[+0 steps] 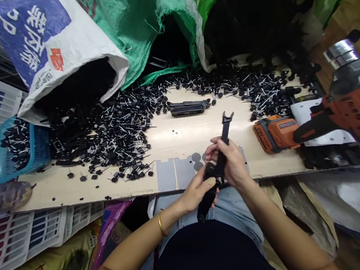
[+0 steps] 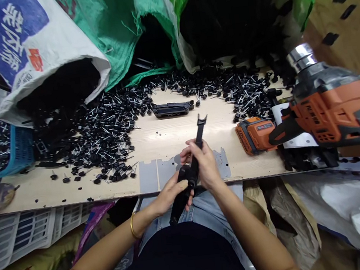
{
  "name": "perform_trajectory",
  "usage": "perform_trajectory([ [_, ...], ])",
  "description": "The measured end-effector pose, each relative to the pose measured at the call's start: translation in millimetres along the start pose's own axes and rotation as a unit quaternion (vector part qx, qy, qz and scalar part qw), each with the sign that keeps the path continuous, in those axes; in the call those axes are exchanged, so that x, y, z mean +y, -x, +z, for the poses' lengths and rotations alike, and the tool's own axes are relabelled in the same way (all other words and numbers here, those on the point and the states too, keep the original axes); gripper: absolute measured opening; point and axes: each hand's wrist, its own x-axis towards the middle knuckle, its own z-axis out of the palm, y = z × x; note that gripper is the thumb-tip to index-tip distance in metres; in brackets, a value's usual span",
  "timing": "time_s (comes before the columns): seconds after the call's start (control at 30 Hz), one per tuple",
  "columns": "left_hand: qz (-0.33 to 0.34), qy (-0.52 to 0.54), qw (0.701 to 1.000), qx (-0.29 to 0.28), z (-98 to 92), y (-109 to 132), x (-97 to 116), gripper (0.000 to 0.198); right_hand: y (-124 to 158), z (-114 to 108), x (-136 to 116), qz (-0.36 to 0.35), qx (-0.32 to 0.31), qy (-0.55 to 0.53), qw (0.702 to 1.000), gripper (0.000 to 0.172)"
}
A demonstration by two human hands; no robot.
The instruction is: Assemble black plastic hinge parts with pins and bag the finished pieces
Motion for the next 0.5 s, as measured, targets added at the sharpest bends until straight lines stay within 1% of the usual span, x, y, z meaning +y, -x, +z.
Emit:
perform_trajectory([
  [0.07, 0.009, -0.085, 0.996, 0.041, 2.5, 1, -4, 0.047, 4, 11, -1, 0.028, 0.03, -0.029, 0.999, 0.036],
  [0.1, 0.01, -0.131, 0.99, 0.042, 2.8, 3, -4, 0.047, 5, 13, -1, 0.034, 0.031, -0.026, 0.999, 0.038],
  [0.2, 0.007, -0.248, 0.969, 0.0, -1.3, 8, 6, 0.051, 7, 12, -3, 0.063, -0.046, 0.022, 0.997, 0.041],
  [0.23, 0.006, -0.274, 0.962, -0.014, -4.1, 10, 9, 0.052, 8, 11, -3, 0.068, -0.064, 0.032, 0.995, 0.04],
  [0.27, 0.006, -0.287, 0.958, -0.024, -7.2, 11, 12, 0.051, 9, 9, -2, 0.068, -0.068, 0.032, 0.995, 0.039],
  [0.3, 0.004, -0.283, 0.959, -0.033, -10.3, 12, 13, 0.049, 11, 8, -2, 0.065, -0.06, 0.021, 0.996, 0.037],
  [0.37, -0.005, -0.232, 0.971, -0.053, -15.4, 13, 10, 0.048, 16, 8, 0, 0.063, -0.036, -0.016, 0.997, 0.036],
  [0.43, -0.01, -0.163, 0.983, -0.078, -17.7, 13, 3, 0.053, 21, 8, 1, 0.079, -0.044, -0.04, 0.995, 0.035],
  [0.5, -0.006, -0.115, 0.989, -0.094, -17.2, 13, -5, 0.06, 26, 7, -1, 0.097, -0.069, -0.039, 0.992, 0.033],
])
